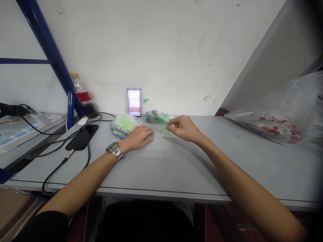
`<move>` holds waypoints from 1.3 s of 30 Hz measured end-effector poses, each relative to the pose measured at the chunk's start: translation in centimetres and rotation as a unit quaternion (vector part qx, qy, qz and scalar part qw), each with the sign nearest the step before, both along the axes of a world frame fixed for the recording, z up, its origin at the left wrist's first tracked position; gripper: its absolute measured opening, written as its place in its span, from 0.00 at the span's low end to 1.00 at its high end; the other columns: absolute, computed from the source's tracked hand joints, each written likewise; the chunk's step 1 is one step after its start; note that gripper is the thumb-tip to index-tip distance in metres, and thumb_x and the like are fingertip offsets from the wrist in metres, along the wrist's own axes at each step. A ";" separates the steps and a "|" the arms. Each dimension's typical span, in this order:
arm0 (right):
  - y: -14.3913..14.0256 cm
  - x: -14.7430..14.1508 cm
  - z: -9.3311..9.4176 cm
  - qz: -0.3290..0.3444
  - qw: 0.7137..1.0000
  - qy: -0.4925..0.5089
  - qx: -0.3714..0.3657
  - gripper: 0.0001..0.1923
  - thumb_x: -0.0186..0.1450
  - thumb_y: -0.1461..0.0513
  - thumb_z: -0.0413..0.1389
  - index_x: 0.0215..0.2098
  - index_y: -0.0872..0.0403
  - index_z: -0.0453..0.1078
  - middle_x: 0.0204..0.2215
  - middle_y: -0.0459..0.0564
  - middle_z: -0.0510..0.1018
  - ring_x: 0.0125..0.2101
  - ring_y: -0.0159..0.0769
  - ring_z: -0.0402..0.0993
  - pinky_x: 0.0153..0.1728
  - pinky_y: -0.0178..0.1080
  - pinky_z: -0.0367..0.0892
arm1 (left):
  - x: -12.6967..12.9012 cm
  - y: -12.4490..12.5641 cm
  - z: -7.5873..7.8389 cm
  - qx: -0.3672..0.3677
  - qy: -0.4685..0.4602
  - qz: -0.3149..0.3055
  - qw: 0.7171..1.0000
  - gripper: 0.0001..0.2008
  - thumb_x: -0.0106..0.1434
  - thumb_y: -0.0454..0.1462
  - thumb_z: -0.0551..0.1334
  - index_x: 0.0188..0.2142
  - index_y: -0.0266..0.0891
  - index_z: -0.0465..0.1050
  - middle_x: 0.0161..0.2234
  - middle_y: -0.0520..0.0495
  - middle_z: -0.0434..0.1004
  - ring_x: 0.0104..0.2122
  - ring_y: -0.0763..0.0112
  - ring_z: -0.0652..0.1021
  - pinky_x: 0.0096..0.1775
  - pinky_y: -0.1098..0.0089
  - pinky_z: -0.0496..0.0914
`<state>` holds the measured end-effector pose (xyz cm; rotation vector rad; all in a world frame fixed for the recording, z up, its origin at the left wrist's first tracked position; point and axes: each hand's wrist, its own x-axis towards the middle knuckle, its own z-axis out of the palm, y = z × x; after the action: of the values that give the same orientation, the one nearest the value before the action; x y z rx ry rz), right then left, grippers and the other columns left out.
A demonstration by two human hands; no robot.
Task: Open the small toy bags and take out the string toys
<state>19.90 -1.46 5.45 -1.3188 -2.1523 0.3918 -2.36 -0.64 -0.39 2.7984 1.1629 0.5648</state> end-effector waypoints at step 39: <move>-0.3 -3.6 -1.9 0.020 0.984 0.141 -0.109 0.11 0.54 0.59 0.54 0.22 0.57 0.74 0.14 0.40 0.55 0.19 0.27 0.48 0.22 0.36 0.48 | 0.3 -0.8 -0.3 -0.102 -0.056 0.068 0.991 0.49 0.57 0.58 0.60 0.68 0.36 0.41 0.53 0.33 0.70 0.51 0.46 0.71 0.50 0.52 0.64</move>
<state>16.29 -1.78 3.50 -1.2514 -1.9414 0.7995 -2.05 -1.40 -0.70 2.4985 1.3138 0.5693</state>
